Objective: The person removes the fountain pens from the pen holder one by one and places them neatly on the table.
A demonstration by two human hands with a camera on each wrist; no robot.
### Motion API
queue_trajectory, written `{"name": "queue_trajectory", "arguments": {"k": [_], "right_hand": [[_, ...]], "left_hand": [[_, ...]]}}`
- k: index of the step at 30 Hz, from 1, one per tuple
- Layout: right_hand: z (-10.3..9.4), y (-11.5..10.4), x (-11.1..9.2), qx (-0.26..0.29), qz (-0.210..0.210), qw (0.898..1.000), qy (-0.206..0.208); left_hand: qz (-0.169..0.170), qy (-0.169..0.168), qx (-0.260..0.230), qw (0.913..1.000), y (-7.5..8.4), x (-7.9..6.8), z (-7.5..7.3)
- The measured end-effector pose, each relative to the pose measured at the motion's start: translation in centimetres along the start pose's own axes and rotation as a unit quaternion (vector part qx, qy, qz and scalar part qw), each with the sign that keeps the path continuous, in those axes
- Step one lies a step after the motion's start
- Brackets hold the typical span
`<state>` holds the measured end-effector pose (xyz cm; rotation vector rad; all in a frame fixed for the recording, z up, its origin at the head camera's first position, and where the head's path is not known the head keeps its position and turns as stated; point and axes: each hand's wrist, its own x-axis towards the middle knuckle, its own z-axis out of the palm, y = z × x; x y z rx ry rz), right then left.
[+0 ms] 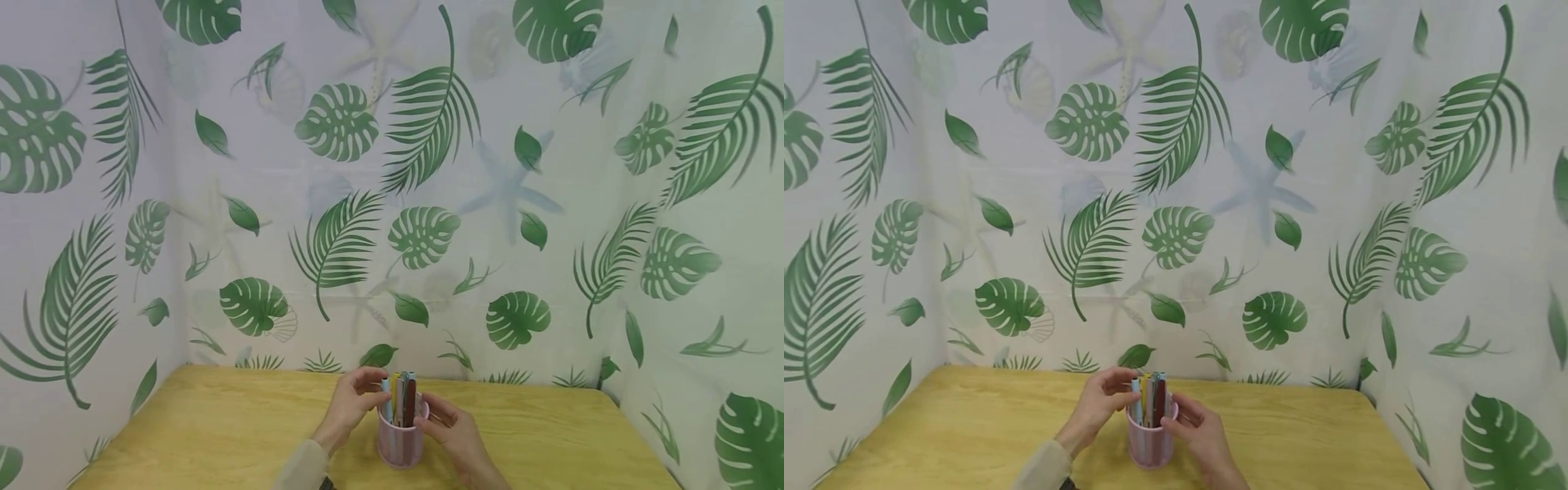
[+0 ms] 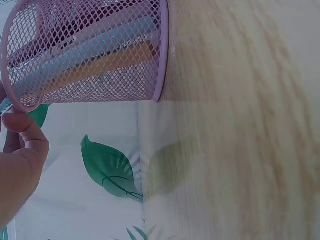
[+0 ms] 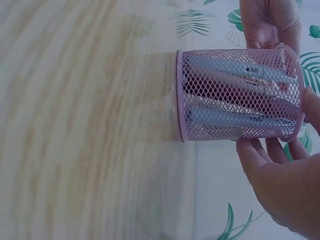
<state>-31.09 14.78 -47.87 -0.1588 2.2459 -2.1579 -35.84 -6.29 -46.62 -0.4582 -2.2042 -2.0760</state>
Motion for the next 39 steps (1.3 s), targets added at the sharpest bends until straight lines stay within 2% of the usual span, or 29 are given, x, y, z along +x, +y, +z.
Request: {"name": "queue_trajectory", "arguments": {"k": [11, 18, 23, 31, 39], "right_hand": [[0.3, -0.5, 0.0, -0.01, -0.001, 1.0, 0.001], [0.2, -0.6, 0.0, -0.016, 0.0, 1.0, 0.005], [0.2, -0.7, 0.0, -0.018, -0.003, 1.0, 0.004], [0.2, -0.7, 0.0, -0.015, -0.004, 1.0, 0.002], [-0.2, -0.4, 0.0, -0.02, -0.007, 1.0, -0.001]], "left_hand": [[0.007, 0.007, 0.004, 0.9999, 0.2, 0.0, -0.2], [0.011, -0.03, 0.012, 0.9994, 0.3, -0.1, -0.8], [0.02, -0.035, 0.011, 0.9991, 0.4, -0.1, -0.9], [0.002, -0.005, 0.008, 1.0, 0.6, -0.1, -0.8], [0.027, 0.029, 0.003, 0.9992, 2.0, -0.2, -0.6]]}}
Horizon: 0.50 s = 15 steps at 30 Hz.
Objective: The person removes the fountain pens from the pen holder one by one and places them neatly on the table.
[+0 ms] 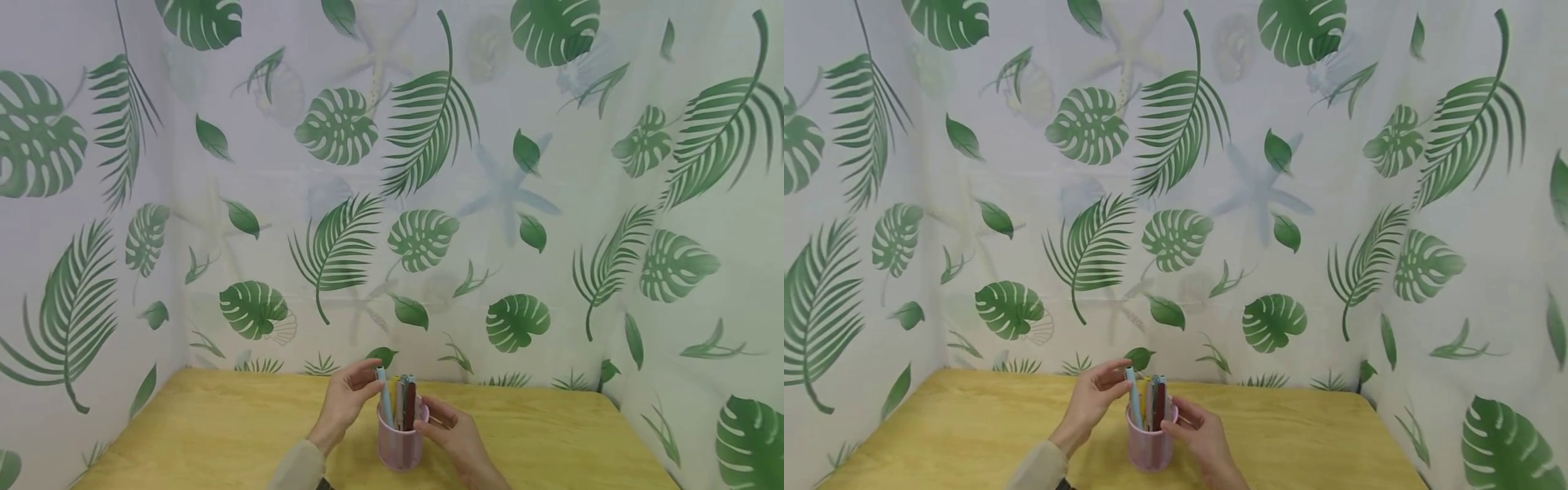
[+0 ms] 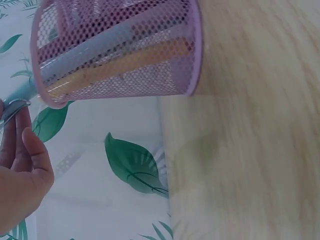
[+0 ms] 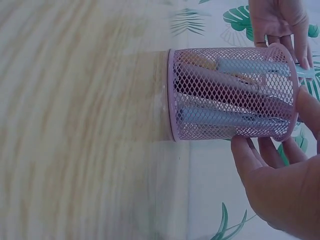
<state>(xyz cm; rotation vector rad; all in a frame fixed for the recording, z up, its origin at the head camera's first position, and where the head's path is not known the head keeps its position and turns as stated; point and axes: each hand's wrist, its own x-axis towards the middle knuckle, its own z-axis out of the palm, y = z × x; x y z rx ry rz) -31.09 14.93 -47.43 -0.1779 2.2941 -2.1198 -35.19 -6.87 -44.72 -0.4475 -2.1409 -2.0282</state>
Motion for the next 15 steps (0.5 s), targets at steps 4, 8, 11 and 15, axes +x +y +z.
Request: {"name": "queue_trajectory", "arguments": {"k": [4, 8, 11, 15], "right_hand": [[-0.2, 0.0, -0.2, -0.002, -0.002, 1.0, 0.005], [-0.2, -0.1, -0.3, -0.006, 0.004, 1.0, 0.005], [-0.2, -0.2, -0.2, -0.011, 0.009, 1.0, 0.004], [-0.2, -0.2, -0.1, -0.013, 0.007, 1.0, 0.0]], "left_hand": [[0.005, 0.025, -0.027, 0.9993, 0.8, -0.1, 0.0], [0.007, 0.038, -0.075, 0.9964, 1.5, 0.1, -0.1], [0.015, 0.039, -0.091, 0.9949, 1.8, 0.3, -0.3], [0.033, 0.037, -0.076, 0.9959, 2.2, 0.6, -0.4]]}}
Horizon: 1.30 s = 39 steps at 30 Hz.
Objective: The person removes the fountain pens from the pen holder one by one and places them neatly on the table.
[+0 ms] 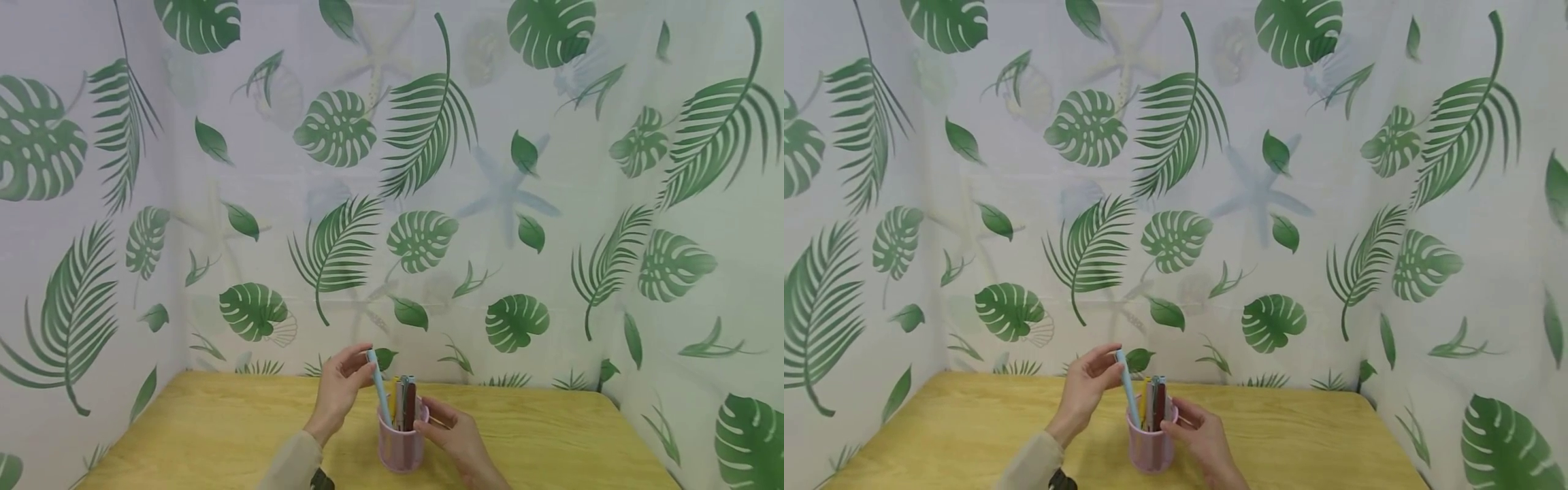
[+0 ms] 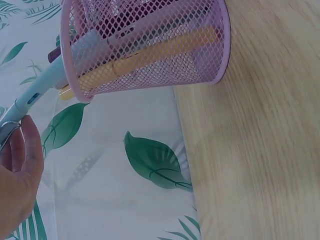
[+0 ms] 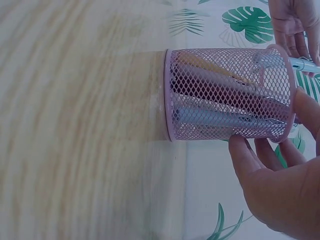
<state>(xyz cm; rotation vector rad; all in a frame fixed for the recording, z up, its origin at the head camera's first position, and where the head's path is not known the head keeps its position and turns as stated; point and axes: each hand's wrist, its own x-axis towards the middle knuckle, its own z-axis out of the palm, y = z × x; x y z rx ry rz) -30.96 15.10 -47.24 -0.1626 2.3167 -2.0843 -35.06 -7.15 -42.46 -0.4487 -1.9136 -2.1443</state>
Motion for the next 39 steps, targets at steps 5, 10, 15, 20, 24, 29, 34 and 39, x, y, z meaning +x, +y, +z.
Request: {"name": "queue_trajectory", "arguments": {"k": [5, 10, 15, 20, 24, 29, 34, 39], "right_hand": [[0.1, 0.0, 0.0, 0.0, 0.002, 1.0, -0.002], [0.1, -0.4, 0.0, 0.001, 0.003, 1.0, 0.003], [0.1, -0.4, 0.1, -0.001, 0.004, 1.0, 0.002], [0.1, -0.2, 0.1, 0.002, 0.004, 1.0, 0.0], [0.1, -0.1, 0.1, 0.002, 0.004, 1.0, 0.001], [0.0, -0.2, -0.1, -0.007, 0.005, 1.0, 0.001], [0.1, -0.1, -0.2, -0.005, 0.006, 1.0, 0.0], [0.3, -0.2, -0.1, 0.001, 0.001, 1.0, 0.003]], "left_hand": [[0.018, 0.015, 0.021, 0.9995, 0.6, 0.3, -0.2], [0.04, 0.053, 0.025, 0.9975, 1.5, 0.8, -0.2], [0.038, 0.073, 0.016, 0.9965, 1.9, 0.8, -0.5], [0.032, 0.083, 0.001, 0.996, 1.9, 0.9, -0.8], [0.027, 0.085, -0.012, 0.996, 1.7, 0.9, -1.1], [0.017, 0.08, -0.026, 0.9963, 1.2, 0.8, -1.5], [-0.004, 0.079, -0.025, 0.9965, 0.4, 0.8, -2.0], [-0.026, 0.067, -0.005, 0.9974, -0.1, 0.7, -2.7]]}}
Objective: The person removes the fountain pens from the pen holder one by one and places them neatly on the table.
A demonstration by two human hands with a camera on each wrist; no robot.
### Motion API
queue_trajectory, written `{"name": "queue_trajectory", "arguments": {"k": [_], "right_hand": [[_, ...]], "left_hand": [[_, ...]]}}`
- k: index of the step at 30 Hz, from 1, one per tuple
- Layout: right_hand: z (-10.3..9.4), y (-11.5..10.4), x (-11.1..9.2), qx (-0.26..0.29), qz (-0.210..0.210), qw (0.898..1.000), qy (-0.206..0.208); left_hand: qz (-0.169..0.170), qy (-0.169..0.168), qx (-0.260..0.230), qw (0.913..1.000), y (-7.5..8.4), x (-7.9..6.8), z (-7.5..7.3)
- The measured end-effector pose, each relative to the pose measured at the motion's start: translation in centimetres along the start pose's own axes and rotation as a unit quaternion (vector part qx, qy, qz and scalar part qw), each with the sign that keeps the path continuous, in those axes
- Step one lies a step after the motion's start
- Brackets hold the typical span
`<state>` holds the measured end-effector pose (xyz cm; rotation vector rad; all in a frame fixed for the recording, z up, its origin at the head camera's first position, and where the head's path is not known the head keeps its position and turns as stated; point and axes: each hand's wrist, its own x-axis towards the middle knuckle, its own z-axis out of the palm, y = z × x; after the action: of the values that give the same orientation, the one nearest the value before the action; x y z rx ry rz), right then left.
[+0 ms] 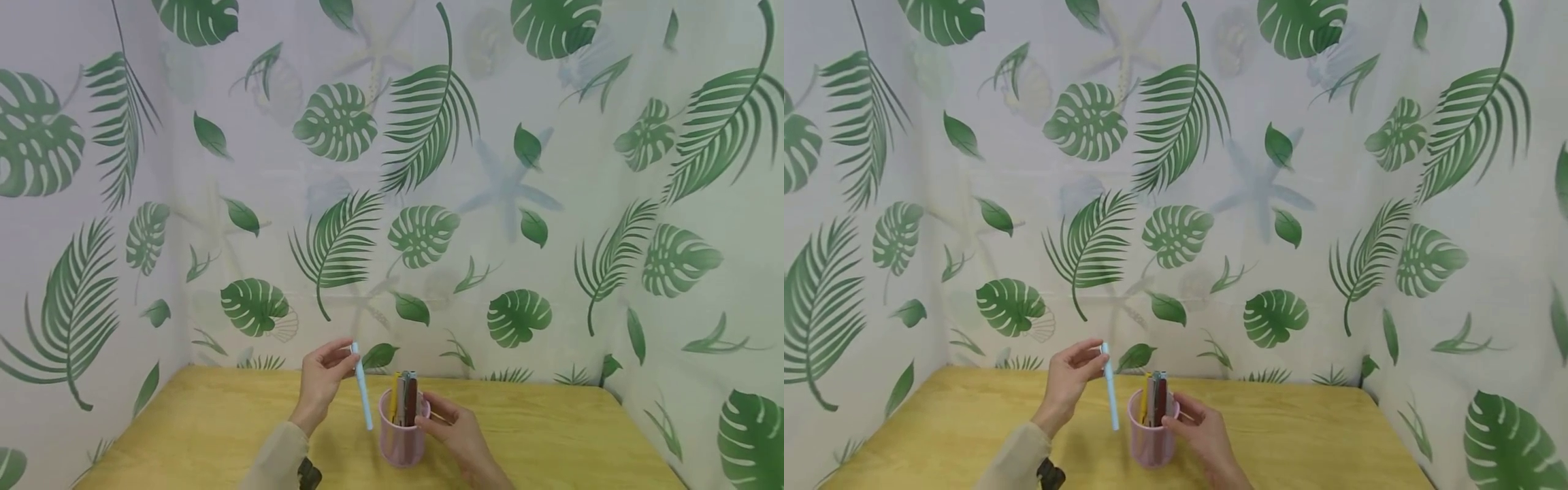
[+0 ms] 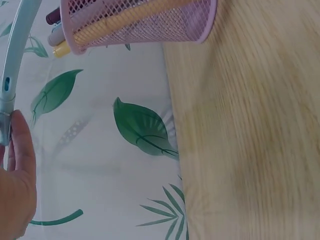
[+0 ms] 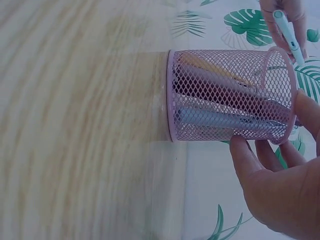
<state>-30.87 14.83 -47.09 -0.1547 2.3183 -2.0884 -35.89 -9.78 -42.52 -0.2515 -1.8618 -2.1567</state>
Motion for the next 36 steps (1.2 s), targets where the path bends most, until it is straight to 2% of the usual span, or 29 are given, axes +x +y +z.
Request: {"name": "queue_trajectory", "arguments": {"k": [6, 11, 21, 30, 36], "right_hand": [[-0.1, -0.1, -0.2, -0.004, 0.004, 1.0, 0.005], [0.0, -0.1, -0.3, -0.003, 0.005, 1.0, 0.005], [0.0, 0.1, 0.0, -0.004, 0.003, 1.0, 0.0], [-0.1, 0.3, 0.2, 0.01, 0.015, 1.0, -0.007], [-0.1, 0.2, 0.1, 0.009, 0.012, 1.0, -0.004]], "left_hand": [[-0.043, -0.024, 0.033, 0.9983, -0.9, -0.2, -0.5], [-0.078, -0.022, 0.055, 0.9952, -1.8, -0.2, -0.9], [-0.095, -0.012, 0.055, 0.9939, -2.5, -0.4, -1.9], [-0.111, -0.043, 0.067, 0.9906, -3.4, -0.7, -2.5], [-0.113, -0.047, 0.069, 0.9901, -3.5, -0.7, -2.6]]}}
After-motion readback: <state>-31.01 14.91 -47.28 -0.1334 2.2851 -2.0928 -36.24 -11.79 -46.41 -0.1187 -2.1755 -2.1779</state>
